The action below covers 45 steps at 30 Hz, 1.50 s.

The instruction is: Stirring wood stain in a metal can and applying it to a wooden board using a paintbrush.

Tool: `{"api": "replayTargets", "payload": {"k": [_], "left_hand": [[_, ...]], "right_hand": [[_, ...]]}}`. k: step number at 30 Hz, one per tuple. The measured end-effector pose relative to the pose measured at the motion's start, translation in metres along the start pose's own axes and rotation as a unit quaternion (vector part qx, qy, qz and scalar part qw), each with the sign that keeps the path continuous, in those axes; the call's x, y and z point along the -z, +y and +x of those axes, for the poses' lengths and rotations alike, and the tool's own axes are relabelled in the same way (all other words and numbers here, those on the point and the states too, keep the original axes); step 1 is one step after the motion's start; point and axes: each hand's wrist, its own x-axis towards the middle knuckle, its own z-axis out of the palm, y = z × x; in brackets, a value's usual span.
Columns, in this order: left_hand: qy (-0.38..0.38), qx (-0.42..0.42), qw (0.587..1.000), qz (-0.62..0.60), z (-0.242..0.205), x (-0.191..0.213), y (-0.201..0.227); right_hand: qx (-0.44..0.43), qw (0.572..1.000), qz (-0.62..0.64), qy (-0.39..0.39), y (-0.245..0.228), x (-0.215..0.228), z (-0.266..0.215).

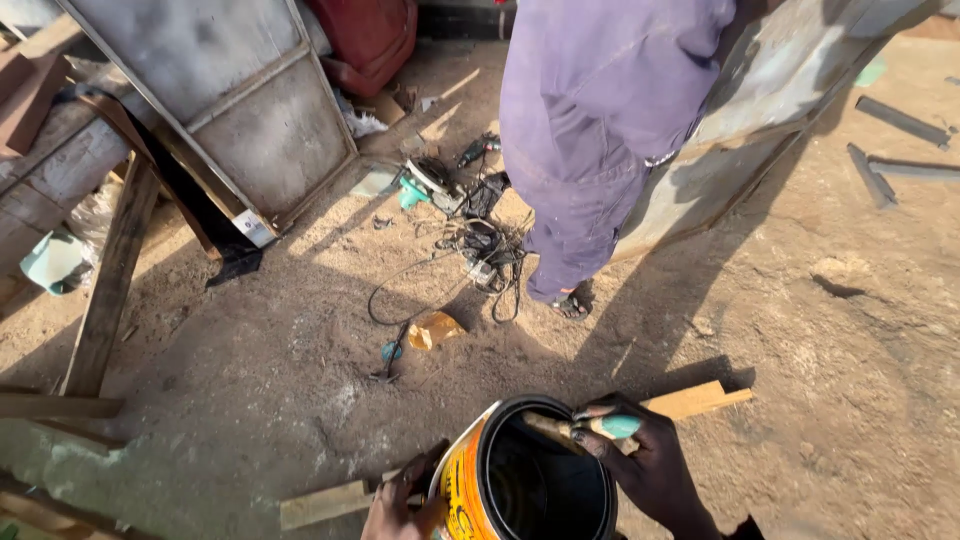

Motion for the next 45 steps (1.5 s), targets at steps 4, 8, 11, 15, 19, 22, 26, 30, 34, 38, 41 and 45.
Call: {"api": "replayTargets", "payload": {"k": [4, 8, 11, 15, 19, 22, 26, 30, 34, 38, 41, 45], "left_hand": [[-0.019, -0.089, 0.996, 0.018, -0.02, 0.011, 0.052], [-0.031, -0.086, 0.996, -0.025, -0.032, 0.017, 0.065], [-0.027, -0.111, 0.993, -0.002, -0.035, 0.017, 0.069], [-0.028, -0.076, 0.997, -0.013, -0.034, 0.017, 0.064], [-0.019, -0.067, 0.998, -0.002, -0.035, 0.017, 0.064], [-0.021, -0.058, 0.998, 0.002, -0.035, 0.018, 0.068], [-0.014, -0.064, 0.998, 0.01, -0.036, 0.015, 0.072], [-0.013, -0.049, 0.999, 0.013, -0.028, 0.012, 0.064], [-0.015, -0.081, 0.995, 0.06, -0.023, 0.01, 0.061], [-0.004, -0.034, 0.997, 0.069, -0.02, 0.007, 0.06], [-0.009, -0.062, 0.994, 0.093, -0.019, 0.009, 0.056], [-0.009, -0.068, 0.996, 0.053, -0.021, 0.011, 0.064]], "right_hand": [[0.035, 0.998, -0.055, -0.016, -0.032, 0.006, -0.017], [0.06, 0.995, -0.06, -0.044, -0.065, 0.003, -0.015], [0.088, 0.993, -0.05, -0.059, -0.068, 0.002, -0.014], [0.073, 0.994, -0.056, -0.055, -0.066, -0.001, -0.013], [0.075, 0.995, -0.041, -0.054, -0.066, -0.005, -0.013], [0.061, 0.995, -0.054, -0.05, -0.062, -0.005, -0.015], [0.091, 0.987, -0.107, -0.074, -0.075, -0.001, -0.014], [0.101, 0.975, -0.129, -0.15, -0.087, -0.009, -0.01], [0.119, 0.962, -0.121, -0.213, -0.057, -0.037, -0.011], [0.041, 0.958, -0.126, -0.253, -0.063, -0.042, -0.003], [-0.03, 0.953, -0.14, -0.267, -0.069, -0.033, -0.001], [-0.129, 0.959, -0.124, -0.218, -0.092, -0.006, 0.001]]}}
